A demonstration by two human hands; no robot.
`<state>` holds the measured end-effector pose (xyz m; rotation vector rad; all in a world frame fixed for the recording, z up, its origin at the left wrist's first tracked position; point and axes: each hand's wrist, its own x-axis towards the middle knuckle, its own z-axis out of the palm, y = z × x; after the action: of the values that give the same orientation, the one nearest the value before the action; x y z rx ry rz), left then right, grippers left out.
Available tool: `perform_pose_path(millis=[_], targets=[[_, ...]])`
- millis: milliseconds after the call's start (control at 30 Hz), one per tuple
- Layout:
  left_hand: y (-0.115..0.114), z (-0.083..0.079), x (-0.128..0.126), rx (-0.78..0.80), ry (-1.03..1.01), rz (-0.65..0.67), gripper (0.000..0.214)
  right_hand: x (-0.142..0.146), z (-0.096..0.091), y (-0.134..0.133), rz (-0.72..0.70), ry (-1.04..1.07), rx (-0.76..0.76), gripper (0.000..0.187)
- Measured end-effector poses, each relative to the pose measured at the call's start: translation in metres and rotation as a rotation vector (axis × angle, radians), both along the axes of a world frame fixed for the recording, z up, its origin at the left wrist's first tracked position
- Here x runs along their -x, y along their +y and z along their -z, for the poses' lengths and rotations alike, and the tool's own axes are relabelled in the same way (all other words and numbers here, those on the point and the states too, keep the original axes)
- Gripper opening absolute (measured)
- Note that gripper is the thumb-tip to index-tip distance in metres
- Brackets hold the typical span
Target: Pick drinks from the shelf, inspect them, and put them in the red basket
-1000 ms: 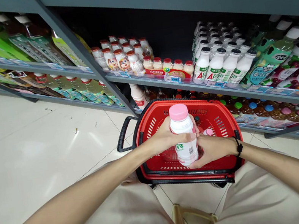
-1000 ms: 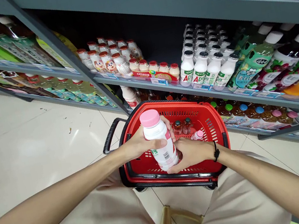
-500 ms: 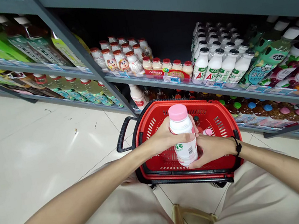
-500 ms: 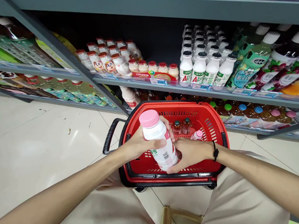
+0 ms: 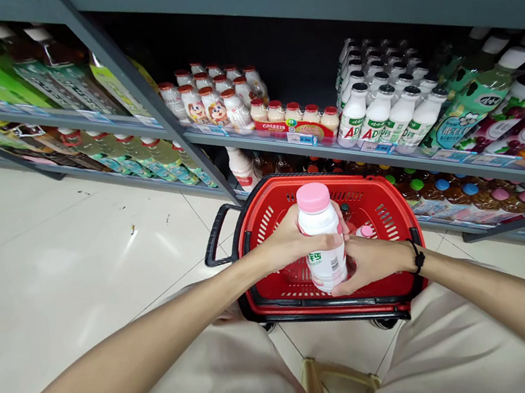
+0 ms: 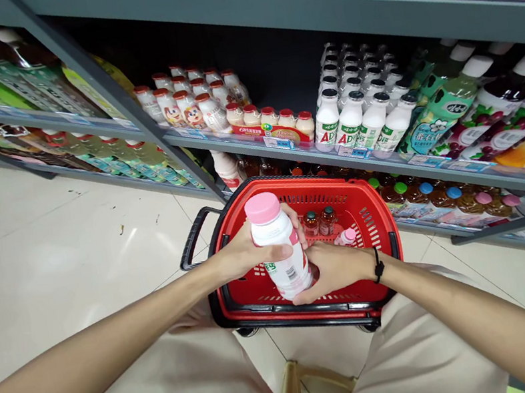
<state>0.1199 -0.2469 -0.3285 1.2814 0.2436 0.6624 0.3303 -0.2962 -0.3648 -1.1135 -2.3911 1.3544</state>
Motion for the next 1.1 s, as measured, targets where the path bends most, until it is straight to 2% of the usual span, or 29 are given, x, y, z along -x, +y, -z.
perform_pose_path(millis=[400, 1100], targets=[[-0.0011, -0.003, 0.0005, 0.025, 0.014, -0.007, 0.037, 0.0028, -0.0052, -0.0003, -0.005, 0.003, -0.022, 0.051], [-0.0001, -0.0002, 0.0003, 0.003, 0.004, -0.011, 0.033, 0.0027, -0.0035, -0.0023, 0.001, 0.005, -0.018, 0.048]])
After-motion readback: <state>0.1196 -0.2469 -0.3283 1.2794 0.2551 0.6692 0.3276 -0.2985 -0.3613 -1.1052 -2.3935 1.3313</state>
